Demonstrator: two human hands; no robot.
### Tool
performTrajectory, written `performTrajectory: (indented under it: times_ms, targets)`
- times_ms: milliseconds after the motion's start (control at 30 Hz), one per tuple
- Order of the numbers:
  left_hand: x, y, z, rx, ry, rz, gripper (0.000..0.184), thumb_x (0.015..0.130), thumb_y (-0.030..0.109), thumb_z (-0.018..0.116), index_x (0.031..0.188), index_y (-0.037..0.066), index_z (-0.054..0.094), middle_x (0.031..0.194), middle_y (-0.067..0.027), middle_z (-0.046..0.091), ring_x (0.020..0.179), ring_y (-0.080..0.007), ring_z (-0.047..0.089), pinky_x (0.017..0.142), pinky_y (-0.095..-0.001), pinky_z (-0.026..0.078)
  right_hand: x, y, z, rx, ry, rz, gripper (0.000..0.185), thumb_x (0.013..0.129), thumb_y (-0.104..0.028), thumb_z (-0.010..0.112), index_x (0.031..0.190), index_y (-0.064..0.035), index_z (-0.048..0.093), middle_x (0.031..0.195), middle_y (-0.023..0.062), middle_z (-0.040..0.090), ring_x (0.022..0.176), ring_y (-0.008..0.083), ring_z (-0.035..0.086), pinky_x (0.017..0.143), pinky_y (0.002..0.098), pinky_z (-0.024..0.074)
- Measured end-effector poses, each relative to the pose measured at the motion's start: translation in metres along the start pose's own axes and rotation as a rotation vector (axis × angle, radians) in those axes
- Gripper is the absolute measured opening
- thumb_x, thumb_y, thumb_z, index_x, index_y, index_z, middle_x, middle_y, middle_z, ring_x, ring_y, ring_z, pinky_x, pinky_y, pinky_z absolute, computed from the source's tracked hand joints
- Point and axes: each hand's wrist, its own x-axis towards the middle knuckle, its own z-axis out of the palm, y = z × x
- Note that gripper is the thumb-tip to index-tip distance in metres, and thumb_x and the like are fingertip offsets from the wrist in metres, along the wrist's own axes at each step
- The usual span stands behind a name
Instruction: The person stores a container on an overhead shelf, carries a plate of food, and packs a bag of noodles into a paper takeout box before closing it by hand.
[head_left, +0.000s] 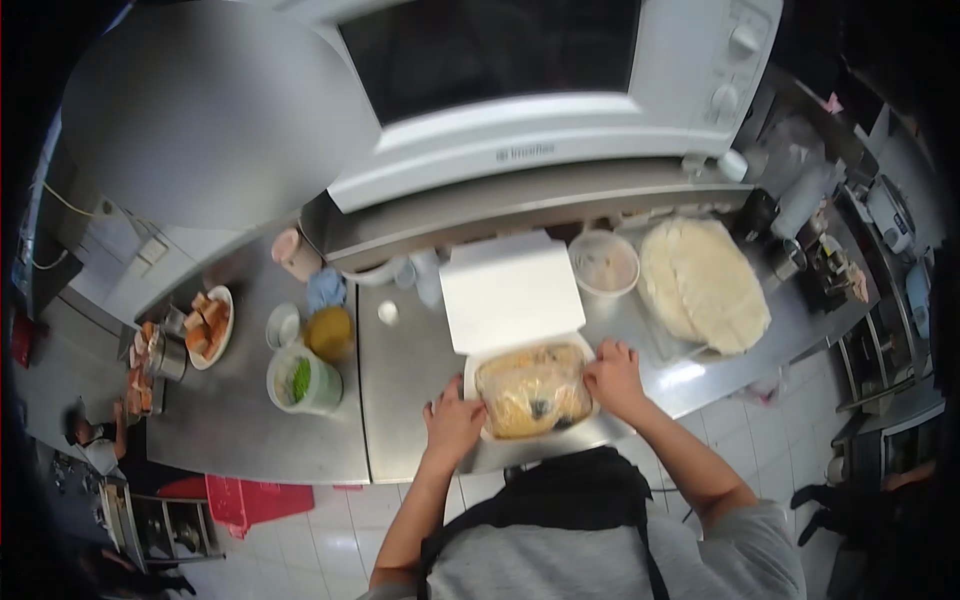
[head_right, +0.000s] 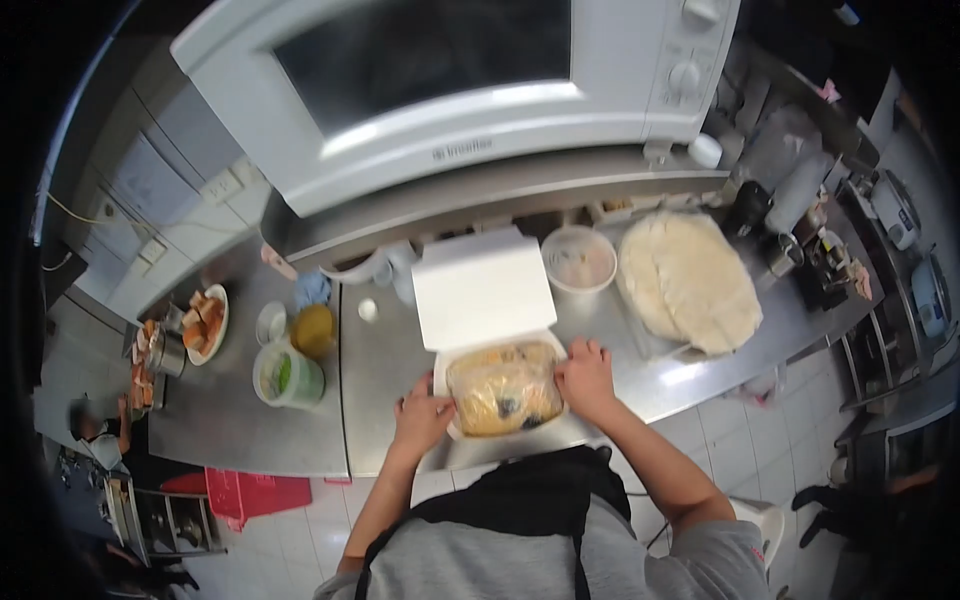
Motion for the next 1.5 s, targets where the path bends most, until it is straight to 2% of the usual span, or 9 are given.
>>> performTrajectory:
  times_ms: [167, 367, 533, 633, 833, 933, 1133, 1367, 1500]
  targets:
    - [-0.006, -0.008, -0.014, -0.094, 0.115, 0.071, 0.014, 0.078, 0.026, 0.064, 0.085, 0.017, 0.073, 0.138, -0.013, 0.041, 0.122, -0.0316, 0.045, 0.101, -0.0617, 0.024, 0.001, 0.005, -0.026, 0.086, -0.216, 0.1, 0.007, 0.072, -0.022, 0.065, 0.074, -0.021, 0.072, 0.096, 0.0065, 0.052, 0.099, 0.0295, 0.047, 0.082, 0.0471, 0.0372]
    - [-0.012, -0.004, -0.005, -0.087, 0.002, 0.064, 0.016, 0.08, 0.026, 0.064, 0.086, 0.014, 0.072, 0.138, -0.0127, 0.043, 0.123, -0.0306, 0.045, 0.101, -0.0605, 0.023, -0.015, 0.0, -0.02, 0.054, -0.185, 0.061, 0.006, 0.072, -0.019, 0.066, 0.071, -0.0164, 0.071, 0.092, 0.0063, 0.052, 0.094, 0.028, 0.047, 0.082, 0.0462, 0.037]
    - [0.01, -0.014, -0.021, -0.217, 0.169, 0.101, 0.013, 0.078, 0.023, 0.065, 0.082, 0.011, 0.071, 0.128, -0.0143, 0.05, 0.115, -0.0315, 0.051, 0.102, -0.0532, 0.028, 0.003, 0.009, -0.026, 0.074, -0.145, 0.1, 0.006, 0.073, -0.017, 0.065, 0.077, -0.0142, 0.068, 0.091, 0.0087, 0.054, 0.095, 0.0298, 0.051, 0.078, 0.0481, 0.041]
    - [0.049, -0.033, -0.026, -0.398, 0.382, 0.188, 0.021, 0.081, 0.022, 0.066, 0.094, 0.006, 0.068, 0.119, -0.0151, 0.057, 0.106, -0.0271, 0.057, 0.093, -0.0395, 0.041, 0.035, 0.031, -0.025, 0.322, 0.004, 0.11, 0.028, 0.08, -0.02, 0.064, 0.104, -0.0067, 0.062, 0.1, 0.0116, 0.059, 0.103, 0.0286, 0.053, 0.082, 0.0441, 0.0432]
    - [0.1, -0.017, -0.031, -1.329, 0.031, -0.233, 0.048, 0.085, 0.025, 0.068, 0.122, -0.001, 0.05, 0.11, -0.0074, 0.062, 0.095, -0.0134, 0.059, 0.078, -0.027, 0.047, 0.077, 0.006, -0.017, 1.244, -0.095, 0.602, 0.058, 0.081, -0.026, 0.067, 0.129, -0.004, 0.043, 0.109, 0.0104, 0.061, 0.107, 0.0206, 0.052, 0.091, 0.0416, 0.039]
    - [0.097, -0.013, -0.033, -1.305, 0.03, -0.021, 0.038, 0.086, 0.021, 0.067, 0.117, 0.001, 0.056, 0.103, -0.006, 0.065, 0.092, -0.011, 0.059, 0.078, -0.0248, 0.046, 0.079, 0.02, -0.027, 1.424, -0.165, 0.655, 0.06, 0.08, -0.028, 0.069, 0.129, -0.005, 0.044, 0.11, 0.0064, 0.061, 0.109, 0.0155, 0.051, 0.095, 0.0383, 0.0363]
    - [0.091, 0.015, -0.056, -1.27, 0.181, 0.234, 0.022, 0.089, 0.015, 0.063, 0.106, 0.001, 0.063, 0.098, -0.0028, 0.066, 0.083, -0.0071, 0.06, 0.074, -0.0213, 0.046, 0.105, 0.011, -0.055, 1.386, -0.184, 0.155, 0.031, 0.087, -0.02, 0.064, 0.115, -0.0071, 0.059, 0.102, -0.0008, 0.065, 0.094, 0.0077, 0.057, 0.087, 0.0264, 0.0424]
    - [0.109, 0.034, -0.042, -1.266, 0.458, 0.181, 0.023, 0.095, 0.018, 0.053, 0.106, -0.001, 0.06, 0.095, -0.0039, 0.066, 0.081, -0.0081, 0.059, 0.073, -0.0228, 0.047, 0.122, -0.005, -0.028, 1.311, 0.045, 0.206, 0.024, 0.092, -0.019, 0.057, 0.111, -0.0054, 0.061, 0.097, -0.0019, 0.065, 0.085, 0.0061, 0.059, 0.077, 0.0222, 0.0462]
    - [0.115, 0.065, -0.023, -1.258, 0.747, 0.101, 0.025, 0.097, 0.016, 0.044, 0.11, -0.003, 0.053, 0.098, -0.0073, 0.063, 0.086, -0.013, 0.058, 0.078, -0.0263, 0.045, 0.131, -0.026, -0.009, 1.13, 0.359, 0.204, 0.024, 0.095, -0.017, 0.046, 0.114, -0.0035, 0.056, 0.098, 0.0048, 0.065, 0.089, 0.0148, 0.059, 0.08, 0.0301, 0.0455]
